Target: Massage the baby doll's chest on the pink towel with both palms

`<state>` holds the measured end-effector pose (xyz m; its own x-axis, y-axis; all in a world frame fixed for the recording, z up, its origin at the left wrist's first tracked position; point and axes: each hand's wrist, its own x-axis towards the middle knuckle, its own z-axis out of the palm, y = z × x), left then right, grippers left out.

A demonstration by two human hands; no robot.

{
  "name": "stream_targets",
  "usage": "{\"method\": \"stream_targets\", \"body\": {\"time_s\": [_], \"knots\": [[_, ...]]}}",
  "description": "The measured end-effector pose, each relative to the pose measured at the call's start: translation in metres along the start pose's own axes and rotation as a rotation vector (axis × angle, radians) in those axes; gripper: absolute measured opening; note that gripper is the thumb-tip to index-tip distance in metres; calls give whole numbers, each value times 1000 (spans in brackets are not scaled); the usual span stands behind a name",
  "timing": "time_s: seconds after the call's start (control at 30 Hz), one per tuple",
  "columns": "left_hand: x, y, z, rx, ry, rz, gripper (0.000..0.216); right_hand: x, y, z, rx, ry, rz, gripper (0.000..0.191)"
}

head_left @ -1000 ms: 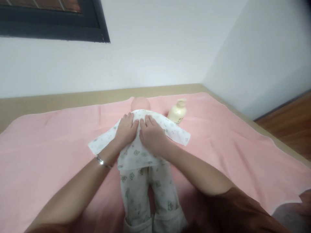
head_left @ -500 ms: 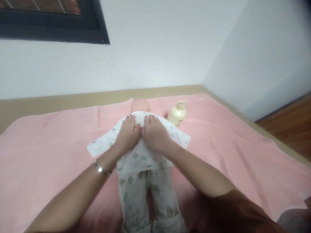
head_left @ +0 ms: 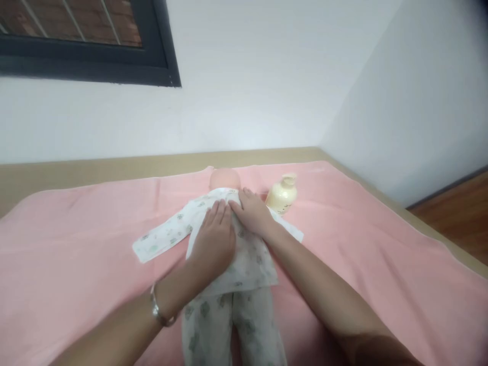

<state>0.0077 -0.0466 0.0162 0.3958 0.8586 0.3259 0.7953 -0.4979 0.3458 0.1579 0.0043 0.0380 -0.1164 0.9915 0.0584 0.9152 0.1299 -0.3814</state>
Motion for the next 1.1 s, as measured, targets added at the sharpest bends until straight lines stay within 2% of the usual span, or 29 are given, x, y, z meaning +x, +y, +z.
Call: {"method": "stream_targets", "body": {"time_s": [0.17, 0.3, 0.4, 0.53, 0.63, 0.77, 0.87, 1.0, 1.1], "knots": [[23, -35, -3, -128, -15, -154, 58, -37, -29, 6, -174, 98, -161, 59], [35, -54, 0, -72, 22, -206, 57, -54, -43, 10, -137, 116, -319, 56], [31, -45, -2, 38, 35, -158, 59, -42, -35, 6, -25, 52, -316, 55], [13, -13, -10, 178, 12, -72, 59, -14, -17, -1, 51, -19, -112, 62], [5, 1, -15, 172, -39, -28, 57, -3, -9, -3, 71, -52, -11, 68], [18, -10, -19, 40, -93, -154, 57, -10, -12, -4, -9, -30, -42, 65], [32, -30, -16, -22, -53, -244, 54, -27, -25, 0, -124, 37, -92, 61], [37, -44, -5, -33, 43, -230, 50, -55, -44, 10, -255, 98, -229, 58], [33, -44, 2, -22, 86, -213, 52, -61, -46, 12, -245, 92, -316, 57]]}}
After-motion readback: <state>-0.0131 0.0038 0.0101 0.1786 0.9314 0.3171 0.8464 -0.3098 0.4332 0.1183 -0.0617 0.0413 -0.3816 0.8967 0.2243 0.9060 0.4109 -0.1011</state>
